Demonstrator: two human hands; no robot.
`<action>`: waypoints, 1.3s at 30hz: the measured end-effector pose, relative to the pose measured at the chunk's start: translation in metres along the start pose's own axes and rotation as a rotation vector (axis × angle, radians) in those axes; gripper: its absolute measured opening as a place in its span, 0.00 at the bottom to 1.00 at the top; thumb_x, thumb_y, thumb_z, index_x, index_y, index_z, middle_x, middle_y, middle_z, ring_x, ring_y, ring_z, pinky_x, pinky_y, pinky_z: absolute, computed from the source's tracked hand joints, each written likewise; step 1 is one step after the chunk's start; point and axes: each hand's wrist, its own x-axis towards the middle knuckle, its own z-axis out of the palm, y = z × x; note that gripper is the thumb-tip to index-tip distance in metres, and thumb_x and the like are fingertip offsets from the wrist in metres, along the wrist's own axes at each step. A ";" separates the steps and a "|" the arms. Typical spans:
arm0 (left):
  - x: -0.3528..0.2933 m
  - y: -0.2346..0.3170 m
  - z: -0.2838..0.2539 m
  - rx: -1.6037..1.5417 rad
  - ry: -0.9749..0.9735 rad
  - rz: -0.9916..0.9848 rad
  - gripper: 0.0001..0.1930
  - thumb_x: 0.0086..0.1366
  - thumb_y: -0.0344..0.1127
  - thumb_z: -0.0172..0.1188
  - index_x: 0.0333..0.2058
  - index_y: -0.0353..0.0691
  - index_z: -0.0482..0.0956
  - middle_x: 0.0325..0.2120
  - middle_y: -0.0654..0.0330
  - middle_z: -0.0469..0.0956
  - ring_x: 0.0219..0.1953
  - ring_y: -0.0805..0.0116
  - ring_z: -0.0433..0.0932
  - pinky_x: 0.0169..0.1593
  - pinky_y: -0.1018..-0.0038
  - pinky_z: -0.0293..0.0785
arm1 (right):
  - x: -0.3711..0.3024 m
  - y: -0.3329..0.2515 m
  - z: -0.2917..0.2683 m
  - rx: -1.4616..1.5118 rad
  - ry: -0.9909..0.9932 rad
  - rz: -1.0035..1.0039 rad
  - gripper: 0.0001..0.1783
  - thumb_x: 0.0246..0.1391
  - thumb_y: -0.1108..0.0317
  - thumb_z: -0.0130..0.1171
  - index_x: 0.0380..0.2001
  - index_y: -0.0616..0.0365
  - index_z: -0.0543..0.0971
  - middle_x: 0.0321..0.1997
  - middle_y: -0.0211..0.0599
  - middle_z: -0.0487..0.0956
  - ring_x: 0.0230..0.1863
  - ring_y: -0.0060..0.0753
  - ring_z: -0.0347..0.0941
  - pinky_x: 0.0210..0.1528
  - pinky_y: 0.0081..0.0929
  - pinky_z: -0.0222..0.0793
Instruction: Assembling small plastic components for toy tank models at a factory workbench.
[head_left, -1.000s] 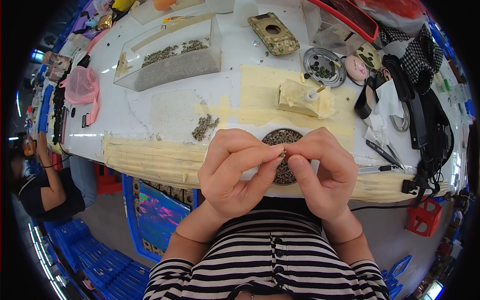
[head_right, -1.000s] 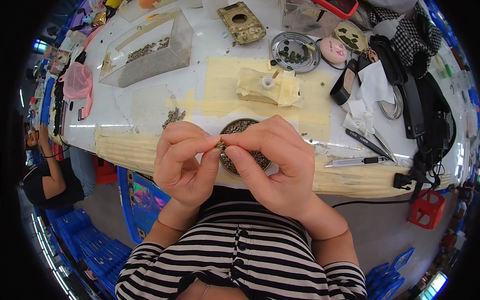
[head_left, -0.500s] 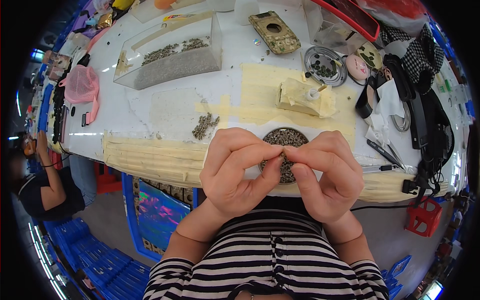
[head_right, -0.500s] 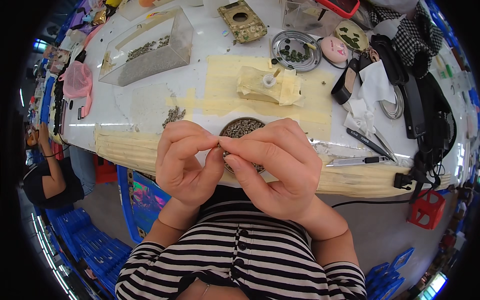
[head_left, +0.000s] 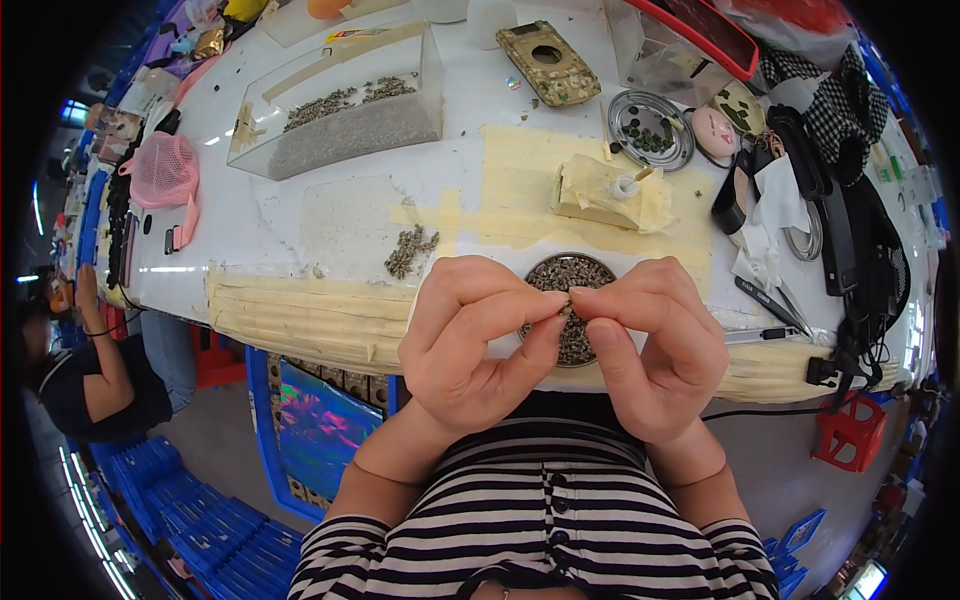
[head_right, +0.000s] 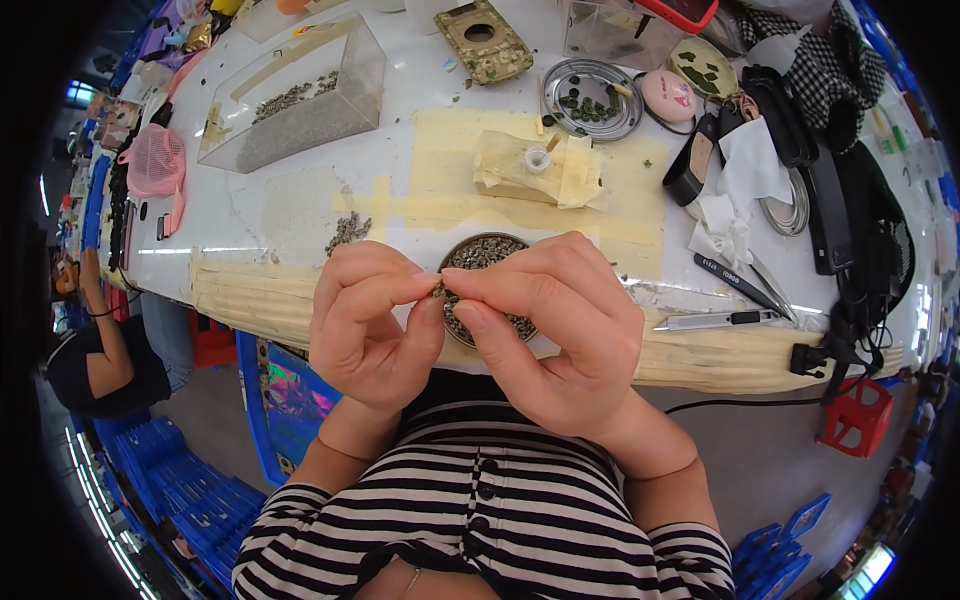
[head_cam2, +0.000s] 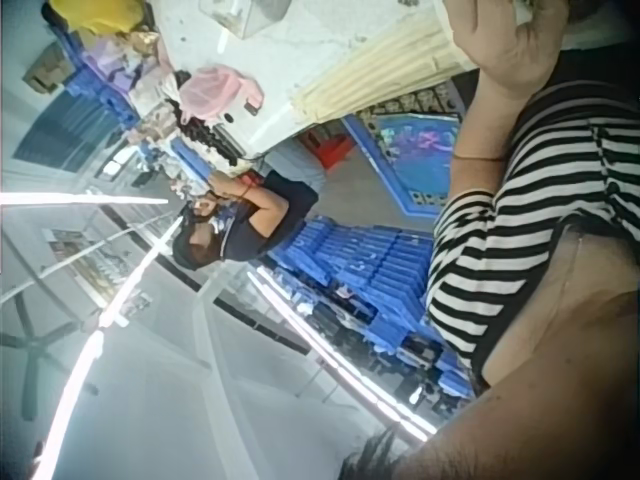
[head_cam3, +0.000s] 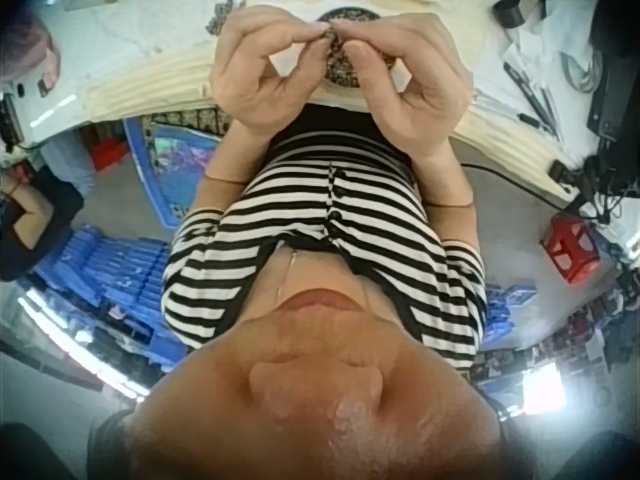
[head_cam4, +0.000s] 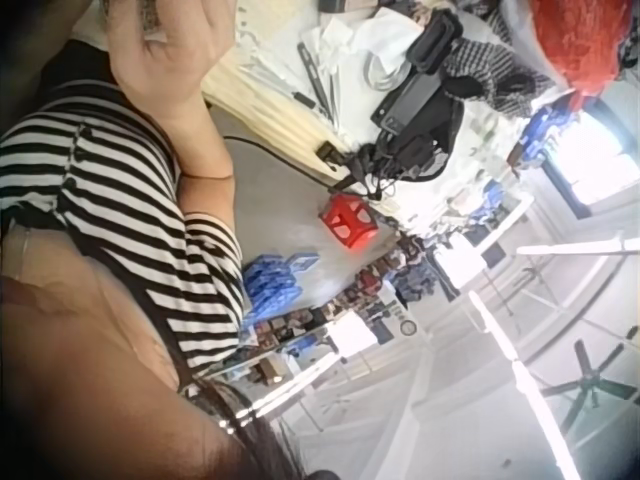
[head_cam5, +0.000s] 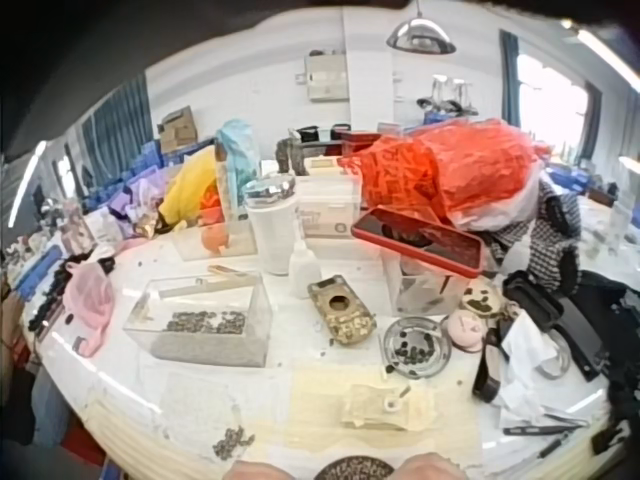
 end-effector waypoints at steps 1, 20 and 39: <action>0.000 0.000 0.000 -0.007 0.004 0.000 0.14 0.49 0.20 0.70 0.37 0.36 0.82 0.30 0.59 0.77 0.31 0.65 0.75 0.34 0.73 0.71 | 0.000 0.001 0.000 -0.009 0.015 -0.003 0.10 0.46 0.79 0.65 0.35 0.65 0.83 0.30 0.38 0.79 0.31 0.31 0.71 0.34 0.24 0.65; 0.001 -0.002 -0.002 -0.241 -0.036 -0.191 0.10 0.54 0.20 0.68 0.36 0.33 0.83 0.30 0.57 0.78 0.31 0.68 0.76 0.34 0.77 0.71 | 0.004 0.004 0.006 -0.013 0.072 0.019 0.12 0.43 0.82 0.68 0.33 0.59 0.83 0.28 0.34 0.80 0.30 0.33 0.74 0.31 0.24 0.67; 0.002 -0.002 -0.003 -0.302 -0.047 -0.200 0.14 0.50 0.16 0.68 0.36 0.34 0.84 0.31 0.58 0.79 0.33 0.68 0.77 0.35 0.76 0.72 | 0.002 0.004 0.006 0.109 0.051 0.154 0.07 0.44 0.79 0.67 0.29 0.60 0.81 0.28 0.36 0.80 0.29 0.33 0.74 0.33 0.24 0.67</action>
